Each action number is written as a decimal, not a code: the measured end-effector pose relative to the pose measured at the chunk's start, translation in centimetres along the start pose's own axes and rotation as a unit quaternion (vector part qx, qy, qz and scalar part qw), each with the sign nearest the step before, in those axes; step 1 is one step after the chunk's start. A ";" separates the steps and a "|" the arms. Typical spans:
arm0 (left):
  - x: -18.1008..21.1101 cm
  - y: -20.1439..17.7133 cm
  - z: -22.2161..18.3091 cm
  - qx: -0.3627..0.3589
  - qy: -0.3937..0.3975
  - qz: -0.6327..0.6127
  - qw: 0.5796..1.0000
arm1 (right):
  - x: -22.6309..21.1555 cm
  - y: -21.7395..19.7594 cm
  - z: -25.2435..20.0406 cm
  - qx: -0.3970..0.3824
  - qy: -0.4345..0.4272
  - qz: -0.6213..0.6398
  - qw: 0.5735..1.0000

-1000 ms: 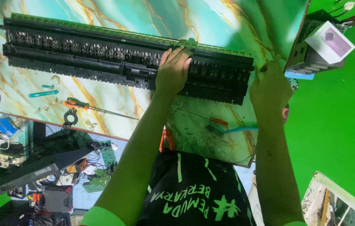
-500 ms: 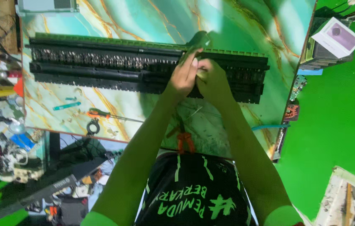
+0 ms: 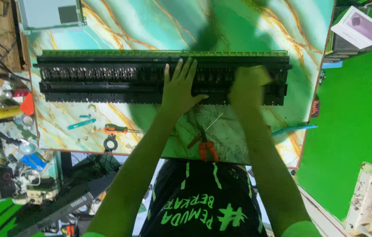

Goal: The person wipes the internal frame and individual keys of a disassembled electronic keyboard using a yellow sponge, handling the sponge and keyboard parts by hand.

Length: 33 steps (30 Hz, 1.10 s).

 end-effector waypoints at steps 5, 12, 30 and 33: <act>-0.3 0.5 -0.4 0.006 0.002 -0.014 1.000 | -6.2 -2.5 -0.3 -0.052 -0.053 0.306 0.949; -1.1 -0.3 -0.3 -0.015 0.009 -0.043 0.999 | -3.4 -6.3 -0.3 0.171 0.001 -0.011 0.985; -2.4 -1.7 -0.3 0.096 -0.103 -0.377 0.916 | -6.1 -3.4 0.4 0.053 -0.046 0.186 0.980; -1.3 -3.2 0.5 0.144 -0.001 -0.342 0.929 | -5.5 -3.5 0.6 0.022 -0.031 0.197 0.980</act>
Point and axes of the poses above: each hand's wrist, its own z-axis towards the middle knuckle, its own y-axis out of the palm, x = y × z, the point moved 5 cm from there along z, towards the middle knuckle, and after that the axes turned 11 degrees about x, right-handed, at the moved point
